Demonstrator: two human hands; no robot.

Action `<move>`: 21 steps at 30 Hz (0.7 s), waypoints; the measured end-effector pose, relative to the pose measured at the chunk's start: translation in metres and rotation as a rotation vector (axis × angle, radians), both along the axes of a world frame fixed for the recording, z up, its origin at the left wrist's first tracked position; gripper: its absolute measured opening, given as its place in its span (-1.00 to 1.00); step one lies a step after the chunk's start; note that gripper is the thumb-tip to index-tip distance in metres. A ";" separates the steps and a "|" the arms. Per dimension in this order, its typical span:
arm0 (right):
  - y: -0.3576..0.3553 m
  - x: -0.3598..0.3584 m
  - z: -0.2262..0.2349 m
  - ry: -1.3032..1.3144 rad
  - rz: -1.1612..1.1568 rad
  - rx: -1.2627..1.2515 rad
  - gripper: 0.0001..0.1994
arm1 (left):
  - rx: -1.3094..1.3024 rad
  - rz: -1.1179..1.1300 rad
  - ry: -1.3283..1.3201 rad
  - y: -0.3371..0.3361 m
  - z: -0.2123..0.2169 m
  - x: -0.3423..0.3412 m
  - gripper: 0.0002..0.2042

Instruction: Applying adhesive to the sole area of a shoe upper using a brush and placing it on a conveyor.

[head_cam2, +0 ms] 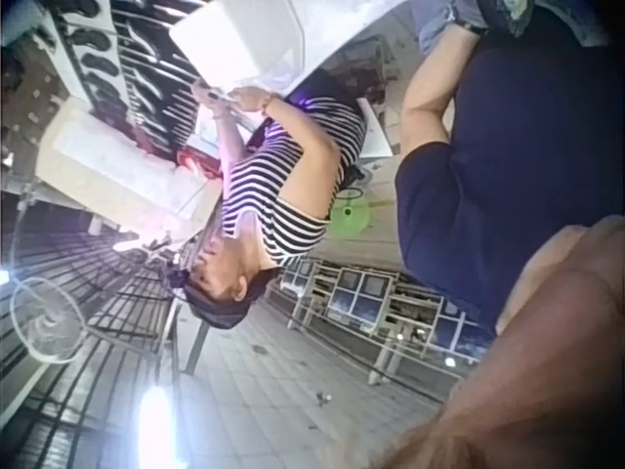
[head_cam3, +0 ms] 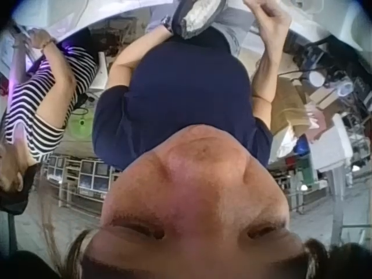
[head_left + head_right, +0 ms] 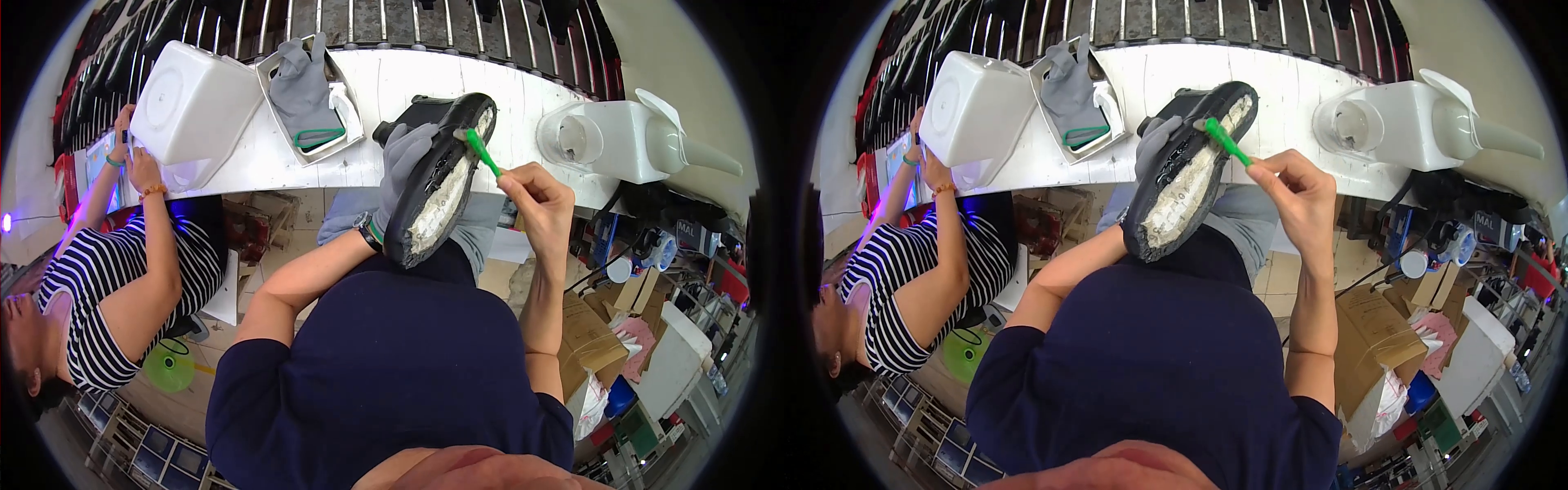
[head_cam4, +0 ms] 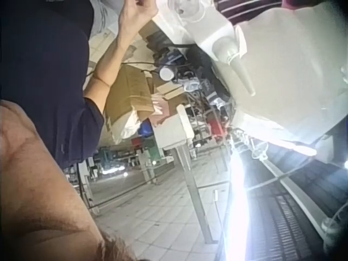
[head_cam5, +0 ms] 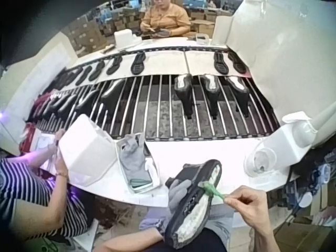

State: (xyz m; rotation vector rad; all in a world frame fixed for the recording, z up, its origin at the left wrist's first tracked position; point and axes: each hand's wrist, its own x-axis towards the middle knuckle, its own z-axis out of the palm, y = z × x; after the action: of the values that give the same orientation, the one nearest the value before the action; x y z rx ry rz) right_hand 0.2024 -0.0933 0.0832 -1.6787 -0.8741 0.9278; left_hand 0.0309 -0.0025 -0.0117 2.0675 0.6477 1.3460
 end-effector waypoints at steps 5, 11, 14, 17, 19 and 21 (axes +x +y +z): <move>-0.006 -0.020 0.034 -0.118 0.128 0.091 -0.94 | 0.049 -0.024 -0.050 0.003 0.006 -0.002 -0.25; -0.013 -0.039 0.059 -0.316 0.400 0.161 -0.89 | 0.083 0.005 -0.049 0.007 0.005 0.002 -0.35; -0.012 -0.035 0.062 -0.339 0.442 0.189 -0.89 | 0.098 0.032 -0.055 0.010 0.019 0.001 -0.33; -0.001 -0.020 0.050 -0.365 0.245 0.182 -0.91 | 0.060 -0.045 0.020 0.013 0.029 -0.005 -0.29; 0.001 -0.017 0.045 -0.351 0.073 0.176 -0.91 | 0.026 -0.051 0.033 0.016 0.031 -0.002 -0.30; -0.002 -0.024 0.055 -0.340 0.118 0.178 -0.90 | 0.043 -0.071 0.037 0.018 0.038 -0.005 -0.31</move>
State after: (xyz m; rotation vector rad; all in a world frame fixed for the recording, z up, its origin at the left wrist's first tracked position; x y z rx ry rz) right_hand 0.1783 -0.0951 0.1378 -1.6676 -1.2571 0.6271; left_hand 0.0263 0.0159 0.0265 2.1339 0.5601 1.2946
